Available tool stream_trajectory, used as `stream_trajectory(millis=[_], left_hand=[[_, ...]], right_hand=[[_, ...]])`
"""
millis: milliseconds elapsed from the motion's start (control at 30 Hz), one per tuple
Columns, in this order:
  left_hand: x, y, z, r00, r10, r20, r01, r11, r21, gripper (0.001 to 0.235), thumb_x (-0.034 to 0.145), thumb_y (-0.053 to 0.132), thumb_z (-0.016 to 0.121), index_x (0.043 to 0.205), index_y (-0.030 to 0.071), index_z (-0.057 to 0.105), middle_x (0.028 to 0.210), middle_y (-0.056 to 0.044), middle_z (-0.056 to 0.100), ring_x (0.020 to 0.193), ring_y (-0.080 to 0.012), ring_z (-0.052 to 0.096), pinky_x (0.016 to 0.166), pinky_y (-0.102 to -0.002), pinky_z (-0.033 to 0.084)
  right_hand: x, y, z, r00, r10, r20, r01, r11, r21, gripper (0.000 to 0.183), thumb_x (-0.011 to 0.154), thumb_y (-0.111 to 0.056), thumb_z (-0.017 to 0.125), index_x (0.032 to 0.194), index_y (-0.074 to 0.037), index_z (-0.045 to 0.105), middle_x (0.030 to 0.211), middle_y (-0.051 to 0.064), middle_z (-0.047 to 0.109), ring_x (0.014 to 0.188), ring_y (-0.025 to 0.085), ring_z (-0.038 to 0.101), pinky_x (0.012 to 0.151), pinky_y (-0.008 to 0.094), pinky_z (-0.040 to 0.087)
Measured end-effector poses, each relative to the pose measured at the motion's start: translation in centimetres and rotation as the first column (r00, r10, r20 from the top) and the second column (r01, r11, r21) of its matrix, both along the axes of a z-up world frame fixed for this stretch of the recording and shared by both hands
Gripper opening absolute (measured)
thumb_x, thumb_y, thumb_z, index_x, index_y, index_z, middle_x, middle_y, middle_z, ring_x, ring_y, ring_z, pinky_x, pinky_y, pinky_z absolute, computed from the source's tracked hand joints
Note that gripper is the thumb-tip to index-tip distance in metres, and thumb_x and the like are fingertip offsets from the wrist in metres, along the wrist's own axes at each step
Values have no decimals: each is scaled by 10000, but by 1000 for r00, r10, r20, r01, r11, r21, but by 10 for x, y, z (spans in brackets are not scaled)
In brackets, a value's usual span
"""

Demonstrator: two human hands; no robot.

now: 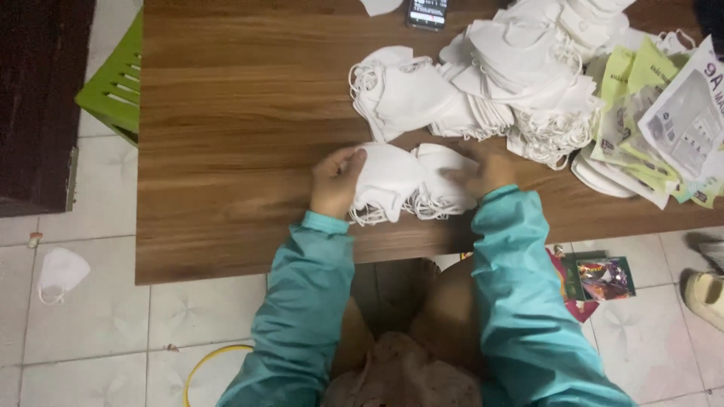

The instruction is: The person sits at a low wooden table, picks up white face masks from a pile, and organizes them into neat stacks.

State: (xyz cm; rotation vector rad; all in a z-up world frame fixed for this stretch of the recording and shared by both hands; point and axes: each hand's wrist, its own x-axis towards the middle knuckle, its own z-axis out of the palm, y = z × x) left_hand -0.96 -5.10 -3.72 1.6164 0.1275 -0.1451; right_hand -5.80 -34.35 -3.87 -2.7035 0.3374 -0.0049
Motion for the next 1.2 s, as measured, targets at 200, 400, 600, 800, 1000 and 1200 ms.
stream_trajectory(millis=[200,400,600,800,1000,1200], left_hand=[[13,2,-6,1000,-11,-21,10,997,-78,280,991,252,712,1183,53,759,1062,-148,751,954,-182,684,881,-365,589],[24,-10,-5,998,3,-70,-8,997,-75,268,1002,279,714,1183,86,759,1041,-130,764,924,-172,730,837,-347,619],[10,-16,20,995,-34,-99,24,994,-105,266,1021,231,662,1196,50,746,1069,-147,757,972,-170,704,884,-360,609],[7,-2,9,996,-51,-78,45,996,-75,252,1015,207,669,1173,28,749,1076,-168,744,1017,-191,692,928,-387,596],[7,3,10,998,-62,13,62,998,-25,303,1016,228,684,1189,-16,733,1106,-225,720,1102,-279,672,992,-446,548],[2,-17,14,985,-157,-69,150,984,-96,333,993,281,689,1195,23,744,1085,-174,748,1060,-217,685,973,-399,568]], right_hand=[[-2,-1,11,971,52,-232,-53,999,-1,783,779,-432,818,1487,-277,524,1337,161,671,1264,387,609,1093,497,479],[17,-17,-23,976,25,-217,-41,997,-68,660,723,-443,877,1307,-197,693,1292,108,697,1241,330,632,1039,451,522],[23,-13,-12,971,21,-236,-49,992,-114,489,812,-316,800,1278,-222,688,1236,55,663,1193,294,638,983,458,535],[12,-32,-20,983,54,175,-57,998,12,199,884,-274,741,1070,-217,697,1014,48,682,1045,317,685,944,478,544],[9,-20,5,933,-171,316,-154,603,783,137,949,-52,781,1027,-19,673,724,11,571,636,109,603,617,211,533],[9,34,18,980,-60,188,-140,465,874,194,848,-67,825,994,-54,698,695,-36,628,601,42,618,568,150,523]])
